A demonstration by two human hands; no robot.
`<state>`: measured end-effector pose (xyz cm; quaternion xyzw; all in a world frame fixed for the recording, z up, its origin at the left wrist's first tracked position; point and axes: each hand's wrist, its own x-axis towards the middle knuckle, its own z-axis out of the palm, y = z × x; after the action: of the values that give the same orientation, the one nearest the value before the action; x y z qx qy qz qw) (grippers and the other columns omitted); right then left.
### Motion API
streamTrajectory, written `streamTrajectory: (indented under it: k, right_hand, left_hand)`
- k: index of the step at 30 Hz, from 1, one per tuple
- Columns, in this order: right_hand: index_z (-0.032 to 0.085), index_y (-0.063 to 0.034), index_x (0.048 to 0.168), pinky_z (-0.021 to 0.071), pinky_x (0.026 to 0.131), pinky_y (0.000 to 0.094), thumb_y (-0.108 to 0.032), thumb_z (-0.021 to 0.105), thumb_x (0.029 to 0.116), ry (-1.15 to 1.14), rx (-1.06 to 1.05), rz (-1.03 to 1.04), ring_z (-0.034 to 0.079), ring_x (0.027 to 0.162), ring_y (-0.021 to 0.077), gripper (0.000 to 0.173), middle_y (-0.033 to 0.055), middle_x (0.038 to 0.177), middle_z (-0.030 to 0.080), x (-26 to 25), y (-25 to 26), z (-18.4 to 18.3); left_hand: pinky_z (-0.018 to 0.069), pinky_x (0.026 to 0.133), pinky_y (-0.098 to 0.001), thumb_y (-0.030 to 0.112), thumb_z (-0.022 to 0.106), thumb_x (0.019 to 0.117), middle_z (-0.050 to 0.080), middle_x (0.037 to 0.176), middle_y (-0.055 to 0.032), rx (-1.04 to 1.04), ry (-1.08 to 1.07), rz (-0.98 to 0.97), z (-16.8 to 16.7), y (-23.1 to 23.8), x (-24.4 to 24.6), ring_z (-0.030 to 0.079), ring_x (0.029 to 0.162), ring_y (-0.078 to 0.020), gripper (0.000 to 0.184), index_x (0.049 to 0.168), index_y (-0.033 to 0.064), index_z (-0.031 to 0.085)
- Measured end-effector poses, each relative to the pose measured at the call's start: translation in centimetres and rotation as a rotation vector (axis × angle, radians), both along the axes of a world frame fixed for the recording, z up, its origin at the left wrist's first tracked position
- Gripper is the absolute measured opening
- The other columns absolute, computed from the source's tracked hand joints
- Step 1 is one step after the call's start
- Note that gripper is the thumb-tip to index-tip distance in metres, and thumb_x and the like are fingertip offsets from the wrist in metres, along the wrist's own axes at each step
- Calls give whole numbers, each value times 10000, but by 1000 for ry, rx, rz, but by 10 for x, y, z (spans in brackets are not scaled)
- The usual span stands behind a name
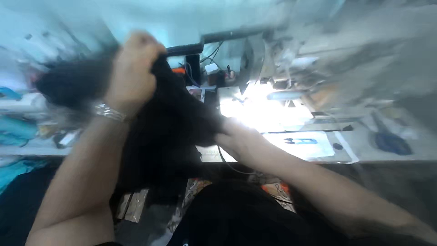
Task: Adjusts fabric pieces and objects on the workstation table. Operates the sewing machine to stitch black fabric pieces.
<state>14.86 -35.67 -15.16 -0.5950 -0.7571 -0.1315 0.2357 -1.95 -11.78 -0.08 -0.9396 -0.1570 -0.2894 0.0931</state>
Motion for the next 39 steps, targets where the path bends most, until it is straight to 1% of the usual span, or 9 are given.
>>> streamTrajectory:
  k: [5,8,14,17,19,23,28,35,39]
  right_hand:
    - [698,-119,977,540,914,460,-292,587,1017,126,-321,-193,670,933,274,209,91,921,651,21,-72,-82]
    - [727,-120,1045,508,1012,454,-397,610,1008,253,-301,-206,680,989,232,303,59,972,700,24,-87,-106]
    - [700,-43,1055,597,831,310,-324,716,955,559,246,-229,695,913,152,299,84,982,713,11,-30,-89]
    - [653,-3,1045,592,775,309,-320,802,876,623,321,-207,668,834,156,389,92,928,680,3,14,-81]
    - [674,-5,1023,603,715,312,-205,755,887,598,330,-232,690,770,165,254,85,871,694,2,29,-80]
    - [705,-15,1040,610,735,323,-78,674,921,484,423,-233,715,800,188,138,95,899,721,12,35,-85]
    - [721,-6,1028,601,708,308,-56,660,921,429,515,-256,708,768,190,133,109,874,721,21,31,-93]
    - [746,-1,1054,608,803,281,17,635,929,424,513,-220,736,889,187,168,138,1003,750,26,22,-101]
    - [732,5,1051,591,907,297,49,611,927,449,547,-131,712,1011,200,179,154,1058,726,24,21,-110]
  left_hand:
    - [487,1067,-523,-121,623,826,631,1317,-157,-163,298,-316,-93,-3,43,576,1272,-351,470,1219,116,725]
    - [567,904,-500,-75,659,839,693,1105,-100,-296,479,-409,-118,-28,61,673,1049,-285,419,1189,143,730]
    - [593,761,-448,1,698,857,692,1056,-85,-322,441,-439,-114,-62,66,692,858,-234,377,1221,99,680]
    - [600,726,-462,35,749,842,699,1072,-84,-245,405,-364,-107,-80,59,709,876,-251,380,1210,101,678]
    - [589,713,-479,57,763,852,705,1021,-107,-163,420,-302,-101,-88,50,709,853,-288,401,1238,90,659]
    - [571,698,-447,55,647,958,656,943,-121,-21,432,-242,-101,-96,23,676,784,-290,228,1183,88,663]
    - [538,877,-500,30,578,985,651,1048,-175,63,279,-219,-130,-106,4,657,992,-356,160,1113,55,671]
    - [607,790,-368,87,585,944,689,1083,-117,-538,266,-330,-154,-134,-12,706,924,-220,314,1249,71,657]
    - [597,789,-354,122,589,962,690,1015,-118,-512,240,-367,-173,-148,-16,701,896,-228,275,1217,52,662]
